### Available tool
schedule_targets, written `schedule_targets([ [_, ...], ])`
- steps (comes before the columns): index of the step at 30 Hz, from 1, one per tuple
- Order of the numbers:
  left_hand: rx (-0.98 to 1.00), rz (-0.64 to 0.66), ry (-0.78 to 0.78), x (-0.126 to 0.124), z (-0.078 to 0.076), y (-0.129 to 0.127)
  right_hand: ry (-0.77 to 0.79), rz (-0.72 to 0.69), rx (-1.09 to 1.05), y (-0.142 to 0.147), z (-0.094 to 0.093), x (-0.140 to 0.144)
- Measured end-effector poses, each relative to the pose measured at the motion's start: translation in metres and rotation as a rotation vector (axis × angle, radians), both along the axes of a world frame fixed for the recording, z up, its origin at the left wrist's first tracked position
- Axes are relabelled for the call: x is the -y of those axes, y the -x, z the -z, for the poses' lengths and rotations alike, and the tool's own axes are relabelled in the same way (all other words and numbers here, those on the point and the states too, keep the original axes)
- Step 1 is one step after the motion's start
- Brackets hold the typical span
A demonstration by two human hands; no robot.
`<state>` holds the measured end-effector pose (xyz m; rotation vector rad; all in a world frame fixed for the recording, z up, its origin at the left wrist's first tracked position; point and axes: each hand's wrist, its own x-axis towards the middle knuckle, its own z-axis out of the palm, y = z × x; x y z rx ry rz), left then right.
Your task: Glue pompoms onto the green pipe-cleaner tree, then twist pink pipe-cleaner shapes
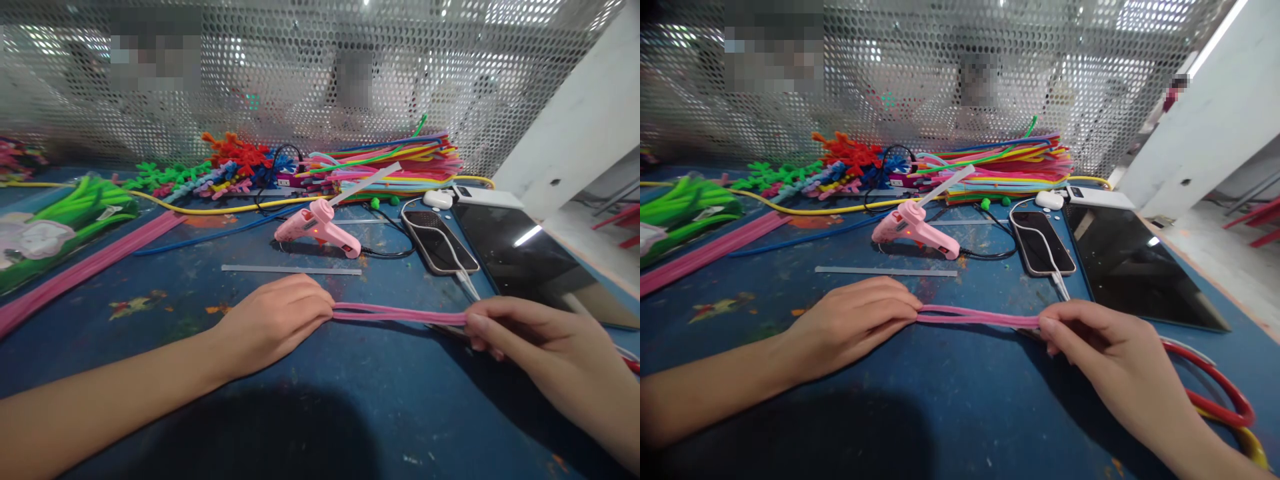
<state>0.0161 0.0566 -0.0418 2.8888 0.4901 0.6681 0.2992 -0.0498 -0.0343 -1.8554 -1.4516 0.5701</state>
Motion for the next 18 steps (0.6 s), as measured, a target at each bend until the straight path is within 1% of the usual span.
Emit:
schedule_targets([
  [4,-0.031,0.002,0.061,-0.0016,0.0003,-0.0017,-0.094,-0.122,0.11,-0.0078,0.0012,0.0006],
  [6,-0.028,0.019,0.058,-0.0015,0.0003,-0.0022,-0.122,-0.148,0.152,-0.0105,0.0012,0.0014],
  [13,0.007,0.032,-0.118,0.0023,-0.0009,-0.003,-0.155,-0.135,0.186,-0.0114,0.0021,0.0028],
  [18,-0.006,0.02,-0.179,0.0046,-0.004,-0.0021,-0.146,-0.117,0.173,-0.0099,0.0017,0.0035],
])
